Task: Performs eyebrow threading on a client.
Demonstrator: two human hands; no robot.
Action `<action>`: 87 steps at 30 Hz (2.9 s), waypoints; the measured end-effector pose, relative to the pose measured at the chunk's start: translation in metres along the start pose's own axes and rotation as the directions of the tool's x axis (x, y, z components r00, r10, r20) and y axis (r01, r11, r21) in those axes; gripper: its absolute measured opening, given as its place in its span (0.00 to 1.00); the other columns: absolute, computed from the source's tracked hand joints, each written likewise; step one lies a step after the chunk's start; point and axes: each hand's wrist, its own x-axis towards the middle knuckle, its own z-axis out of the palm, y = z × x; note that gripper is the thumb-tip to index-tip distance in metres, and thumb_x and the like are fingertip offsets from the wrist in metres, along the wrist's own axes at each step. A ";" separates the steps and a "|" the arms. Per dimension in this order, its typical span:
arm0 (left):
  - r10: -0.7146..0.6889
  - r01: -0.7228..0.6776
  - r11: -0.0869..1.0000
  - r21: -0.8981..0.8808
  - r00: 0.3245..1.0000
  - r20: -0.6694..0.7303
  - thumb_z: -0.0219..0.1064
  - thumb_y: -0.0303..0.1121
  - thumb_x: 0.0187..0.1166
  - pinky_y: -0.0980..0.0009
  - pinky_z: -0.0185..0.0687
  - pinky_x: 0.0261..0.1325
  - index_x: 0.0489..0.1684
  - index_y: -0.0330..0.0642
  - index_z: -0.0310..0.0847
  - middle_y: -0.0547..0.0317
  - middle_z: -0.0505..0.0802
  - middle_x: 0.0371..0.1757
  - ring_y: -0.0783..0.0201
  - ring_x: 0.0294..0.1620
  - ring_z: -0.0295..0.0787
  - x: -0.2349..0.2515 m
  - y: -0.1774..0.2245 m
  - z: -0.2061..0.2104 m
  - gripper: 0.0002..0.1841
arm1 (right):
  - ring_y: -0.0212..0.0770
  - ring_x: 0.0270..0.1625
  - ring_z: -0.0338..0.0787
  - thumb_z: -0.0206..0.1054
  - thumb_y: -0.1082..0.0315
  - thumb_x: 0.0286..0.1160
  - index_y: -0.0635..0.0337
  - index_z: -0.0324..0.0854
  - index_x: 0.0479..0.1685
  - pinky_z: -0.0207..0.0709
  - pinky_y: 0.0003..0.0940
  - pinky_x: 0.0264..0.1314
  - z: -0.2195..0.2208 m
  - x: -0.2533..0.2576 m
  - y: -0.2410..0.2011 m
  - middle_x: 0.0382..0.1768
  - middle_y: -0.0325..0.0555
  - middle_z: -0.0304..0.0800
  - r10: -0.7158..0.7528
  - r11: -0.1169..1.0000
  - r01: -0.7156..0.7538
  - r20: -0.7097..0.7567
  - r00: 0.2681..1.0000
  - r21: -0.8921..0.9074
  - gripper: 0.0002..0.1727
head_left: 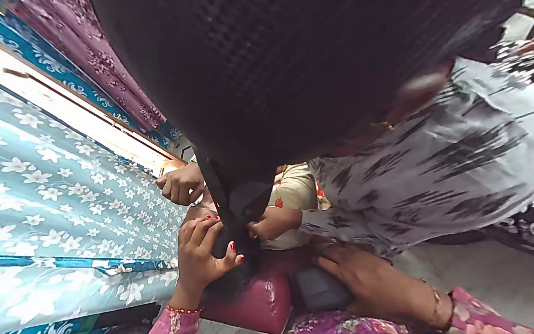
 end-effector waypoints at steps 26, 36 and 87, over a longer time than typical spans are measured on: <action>-0.017 0.017 1.000 -0.013 1.000 -0.004 0.48 0.75 0.73 0.59 0.70 0.73 0.47 0.47 0.93 0.53 0.95 0.52 0.53 0.62 0.86 0.002 0.001 0.001 0.41 | 0.70 0.73 0.80 0.88 0.47 0.45 0.61 0.75 0.73 0.71 0.68 0.72 0.000 0.000 0.004 0.68 0.68 0.82 -0.007 1.000 0.007 0.006 1.000 0.021 0.49; -0.034 0.034 0.999 -0.018 0.999 -0.001 0.50 0.75 0.72 0.57 0.72 0.73 0.47 0.47 0.93 0.51 0.95 0.52 0.52 0.62 0.87 0.000 -0.002 0.001 0.40 | 0.70 0.73 0.81 0.88 0.43 0.43 0.61 0.75 0.73 0.71 0.67 0.72 0.002 0.000 0.005 0.68 0.68 0.82 -0.017 1.000 0.017 -0.014 1.000 0.013 0.51; -0.029 0.029 0.999 -0.021 1.000 -0.004 0.50 0.75 0.71 0.58 0.70 0.73 0.46 0.47 0.93 0.51 0.95 0.52 0.52 0.63 0.85 0.001 0.000 0.000 0.40 | 0.69 0.71 0.81 0.88 0.45 0.45 0.62 0.75 0.72 0.72 0.66 0.70 -0.001 0.001 0.007 0.66 0.68 0.82 -0.032 0.999 0.032 0.000 0.999 0.014 0.49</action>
